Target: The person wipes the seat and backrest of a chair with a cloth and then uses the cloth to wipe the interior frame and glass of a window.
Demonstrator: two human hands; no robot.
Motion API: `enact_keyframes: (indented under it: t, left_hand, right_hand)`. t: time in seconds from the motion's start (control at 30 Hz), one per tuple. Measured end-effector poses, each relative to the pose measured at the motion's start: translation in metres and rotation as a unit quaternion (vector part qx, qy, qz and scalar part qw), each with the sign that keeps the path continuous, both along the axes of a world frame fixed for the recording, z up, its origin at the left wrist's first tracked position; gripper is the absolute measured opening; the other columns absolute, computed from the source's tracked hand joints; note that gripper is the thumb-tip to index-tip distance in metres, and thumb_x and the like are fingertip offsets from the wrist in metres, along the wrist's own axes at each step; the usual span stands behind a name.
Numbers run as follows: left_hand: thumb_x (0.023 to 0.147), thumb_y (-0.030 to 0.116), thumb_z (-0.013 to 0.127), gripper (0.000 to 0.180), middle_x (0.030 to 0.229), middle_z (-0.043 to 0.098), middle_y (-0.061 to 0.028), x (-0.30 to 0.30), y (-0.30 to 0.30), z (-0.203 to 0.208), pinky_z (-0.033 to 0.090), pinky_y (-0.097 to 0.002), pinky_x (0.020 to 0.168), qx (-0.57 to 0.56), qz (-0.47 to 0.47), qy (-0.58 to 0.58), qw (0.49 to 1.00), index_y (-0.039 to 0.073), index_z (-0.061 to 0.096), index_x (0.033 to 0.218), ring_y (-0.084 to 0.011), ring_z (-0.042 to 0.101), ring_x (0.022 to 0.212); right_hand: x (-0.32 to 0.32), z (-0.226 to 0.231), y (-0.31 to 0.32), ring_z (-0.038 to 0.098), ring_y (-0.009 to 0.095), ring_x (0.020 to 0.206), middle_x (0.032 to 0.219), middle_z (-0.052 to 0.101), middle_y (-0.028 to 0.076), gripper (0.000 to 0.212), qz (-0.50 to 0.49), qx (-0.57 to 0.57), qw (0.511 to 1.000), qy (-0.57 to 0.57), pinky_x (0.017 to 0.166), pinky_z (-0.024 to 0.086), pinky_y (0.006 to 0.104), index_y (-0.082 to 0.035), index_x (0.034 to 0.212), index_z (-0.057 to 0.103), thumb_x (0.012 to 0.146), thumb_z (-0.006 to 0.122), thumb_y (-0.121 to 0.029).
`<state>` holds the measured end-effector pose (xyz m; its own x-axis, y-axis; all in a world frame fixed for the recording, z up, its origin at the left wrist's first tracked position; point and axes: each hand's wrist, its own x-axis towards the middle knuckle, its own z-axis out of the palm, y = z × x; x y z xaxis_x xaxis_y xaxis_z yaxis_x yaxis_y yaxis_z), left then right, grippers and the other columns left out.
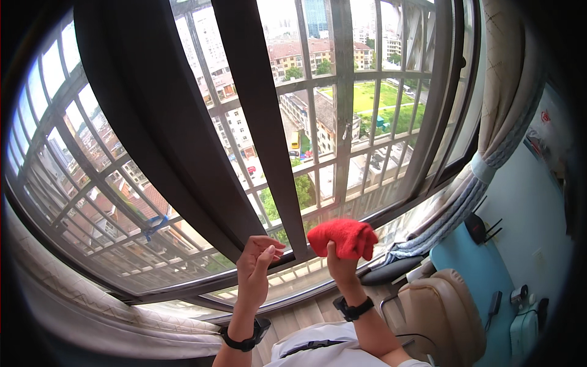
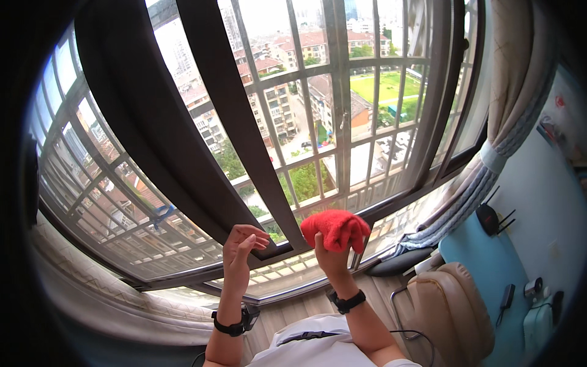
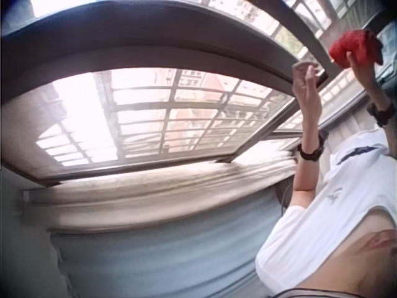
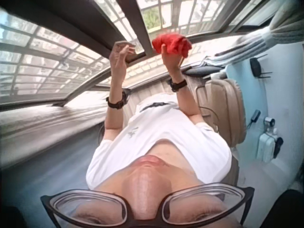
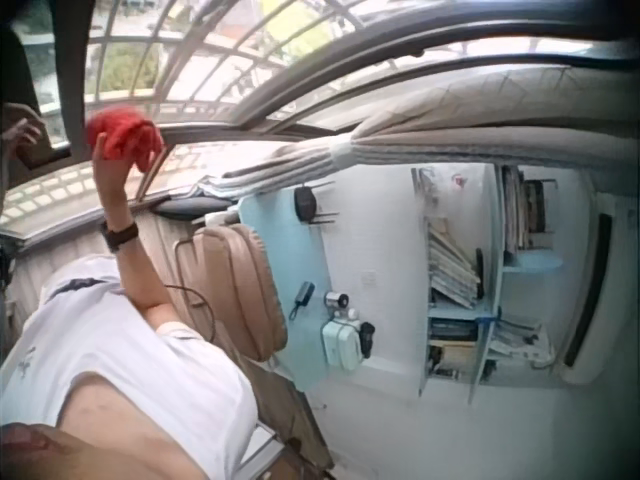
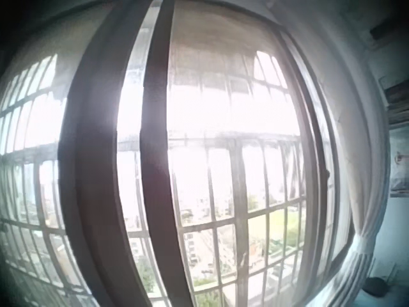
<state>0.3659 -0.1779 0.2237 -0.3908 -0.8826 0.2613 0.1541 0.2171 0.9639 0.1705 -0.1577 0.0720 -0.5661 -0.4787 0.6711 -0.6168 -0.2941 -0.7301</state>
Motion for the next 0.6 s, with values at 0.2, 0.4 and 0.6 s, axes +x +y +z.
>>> enact_keyframes:
  t: [0.2,0.4,0.6]
  left_hand:
    - [0.096,0.017,0.052,0.019,0.101,0.064,-0.0081,0.018,0.0,-0.024,0.047,-0.0278,0.087,0.031,-0.04,-0.026,0.998,0.002,0.055,0.109,-0.0128,0.059,0.093]
    - [0.096,0.016,0.054,0.026,0.113,0.062,-0.0105,-0.004,-0.019,-0.055,0.047,-0.0291,0.091,-0.015,-0.029,-0.081,0.996,0.001,0.053,0.117,-0.0154,0.059,0.104]
    - [0.097,0.019,0.054,0.031,0.114,0.06,-0.0125,-0.028,-0.036,-0.062,0.047,-0.0322,0.092,-0.032,-0.035,-0.038,0.998,-0.003,0.05,0.118,-0.018,0.058,0.107]
  right_hand:
    - [0.024,-0.01,0.019,0.059,0.034,0.105,0.11,0.06,0.018,0.036,-0.032,0.06,0.996,-0.055,0.093,0.045,0.0425,0.002,0.115,0.054,0.082,0.06,-0.01]
    - [0.037,-0.005,-0.01,0.061,0.036,0.079,0.079,0.061,0.017,0.009,-0.025,0.089,0.996,0.017,0.07,0.049,0.043,0.0,0.086,0.06,0.082,0.06,-0.008]
    - [0.05,0.007,-0.025,0.06,0.042,0.085,0.088,0.061,0.022,0.017,0.035,0.082,0.996,-0.001,0.074,0.048,0.0465,-0.001,0.099,0.06,0.085,0.061,-0.011]
